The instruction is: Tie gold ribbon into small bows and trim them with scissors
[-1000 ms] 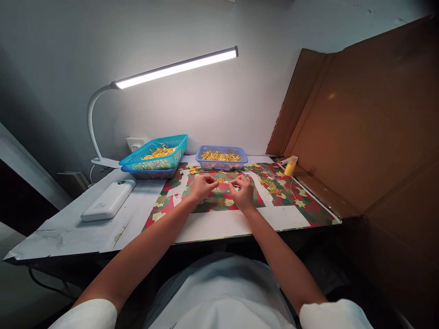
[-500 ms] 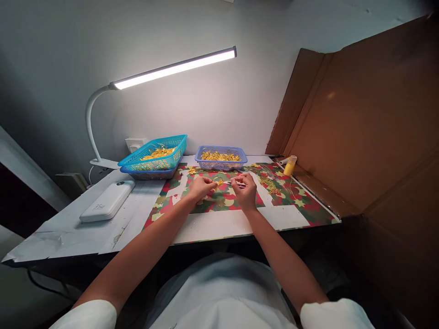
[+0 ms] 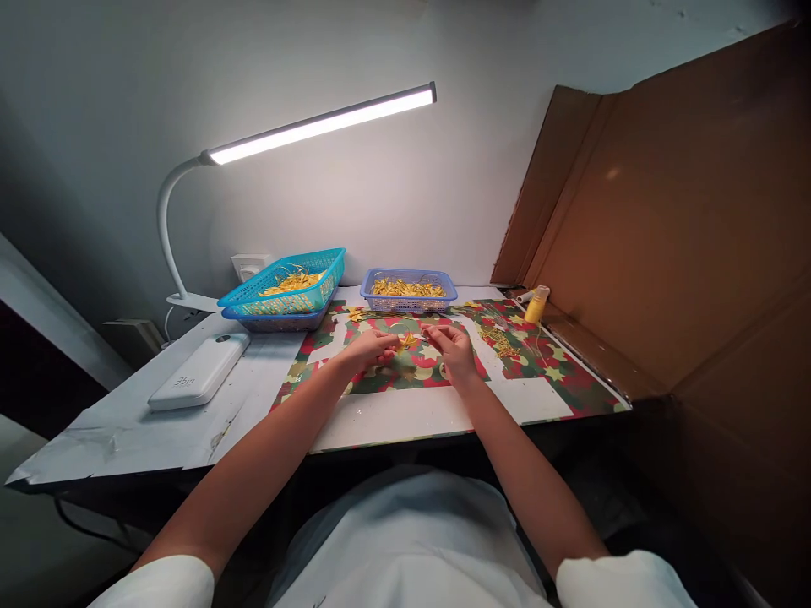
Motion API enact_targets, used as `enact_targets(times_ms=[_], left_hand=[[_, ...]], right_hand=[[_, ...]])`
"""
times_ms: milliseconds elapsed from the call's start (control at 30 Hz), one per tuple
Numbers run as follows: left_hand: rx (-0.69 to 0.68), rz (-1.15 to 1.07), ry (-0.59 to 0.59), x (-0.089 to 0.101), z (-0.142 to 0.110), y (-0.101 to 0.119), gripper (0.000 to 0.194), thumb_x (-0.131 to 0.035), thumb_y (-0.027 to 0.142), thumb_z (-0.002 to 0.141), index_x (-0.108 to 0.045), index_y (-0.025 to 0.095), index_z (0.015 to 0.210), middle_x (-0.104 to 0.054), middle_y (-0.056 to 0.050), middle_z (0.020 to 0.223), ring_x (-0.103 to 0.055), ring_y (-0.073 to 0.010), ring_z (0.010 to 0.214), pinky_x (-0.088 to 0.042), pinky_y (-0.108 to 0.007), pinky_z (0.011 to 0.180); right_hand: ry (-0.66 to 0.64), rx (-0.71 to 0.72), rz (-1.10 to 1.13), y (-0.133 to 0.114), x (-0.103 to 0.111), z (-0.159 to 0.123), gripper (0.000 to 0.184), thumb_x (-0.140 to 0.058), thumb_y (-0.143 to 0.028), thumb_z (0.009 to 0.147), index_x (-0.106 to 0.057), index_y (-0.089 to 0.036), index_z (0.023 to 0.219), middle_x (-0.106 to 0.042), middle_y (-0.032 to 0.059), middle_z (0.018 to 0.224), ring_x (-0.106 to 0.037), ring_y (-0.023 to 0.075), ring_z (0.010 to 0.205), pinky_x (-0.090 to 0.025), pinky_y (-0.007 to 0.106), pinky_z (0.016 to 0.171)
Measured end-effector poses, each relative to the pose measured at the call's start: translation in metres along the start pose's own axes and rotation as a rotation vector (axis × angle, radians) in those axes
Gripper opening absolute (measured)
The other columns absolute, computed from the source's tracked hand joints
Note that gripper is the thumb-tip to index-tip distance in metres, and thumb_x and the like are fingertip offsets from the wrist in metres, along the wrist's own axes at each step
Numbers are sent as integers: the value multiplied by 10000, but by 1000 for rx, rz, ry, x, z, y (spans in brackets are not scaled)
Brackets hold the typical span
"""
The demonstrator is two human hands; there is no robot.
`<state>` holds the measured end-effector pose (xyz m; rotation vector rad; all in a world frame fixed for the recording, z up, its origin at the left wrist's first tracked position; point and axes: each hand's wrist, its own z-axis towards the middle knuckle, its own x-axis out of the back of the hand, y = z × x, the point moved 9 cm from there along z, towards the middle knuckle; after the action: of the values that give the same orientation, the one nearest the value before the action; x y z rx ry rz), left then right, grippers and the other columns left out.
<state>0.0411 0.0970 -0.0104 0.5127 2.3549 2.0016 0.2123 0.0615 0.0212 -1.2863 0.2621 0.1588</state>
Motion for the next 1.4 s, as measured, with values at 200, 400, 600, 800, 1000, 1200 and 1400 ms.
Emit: enact_targets(times_ms=[200,400,600,800,1000,1200,1400], left_hand=[[67,132,59,4,-4,-4,239,-712,358,622,-590,152,634,-504,23,476,-393,-66,386,-263,-186,365],[113,222,61,0,-11,-1,192,-689,333,646,-586,171,658,-468,39,456,-338,-72,344,-203,-205,338],[163,237,-13,2,-6,-11,264,-710,387,640,-560,170,636,-483,29,458,-322,-67,352,-198,-212,348],[83,388,7,8,-9,-3,354,-717,476,621,-533,182,692,-531,9,516,-407,-103,414,-293,-236,411],[-467,413,340,28,-31,61,291,-736,340,583,-531,190,725,-560,10,715,-477,-113,594,-354,-217,527],[-438,372,-65,-9,-32,55,299,-622,450,743,-658,160,679,-600,-17,596,-496,-105,482,-341,-220,468],[-521,378,-48,-16,-33,55,352,-657,414,712,-713,175,965,-695,-56,861,-560,-126,591,-418,-229,537]], right_hand=[[-11,46,79,-9,-1,-4,240,-734,-417,682,-659,-195,732,-736,43,774,-700,181,736,-556,353,776],[37,161,-1,-16,1,-5,217,-685,-413,736,-627,-205,752,-721,31,761,-688,167,718,-554,338,762],[4,223,-183,-22,-6,-9,218,-633,-426,770,-606,-210,774,-719,49,793,-681,189,769,-551,352,766],[-37,228,-375,-25,-14,-12,204,-616,-407,766,-635,-207,731,-697,52,774,-646,201,740,-522,334,689],[-25,275,-439,-28,-16,-11,189,-614,-397,783,-670,-221,738,-698,40,800,-622,189,743,-501,311,689],[1,271,-420,-29,-13,-11,188,-618,-401,784,-675,-225,755,-699,38,813,-619,189,750,-490,304,677],[9,292,-409,-32,-12,-10,183,-598,-390,790,-667,-225,751,-688,35,802,-620,187,743,-486,305,678]])
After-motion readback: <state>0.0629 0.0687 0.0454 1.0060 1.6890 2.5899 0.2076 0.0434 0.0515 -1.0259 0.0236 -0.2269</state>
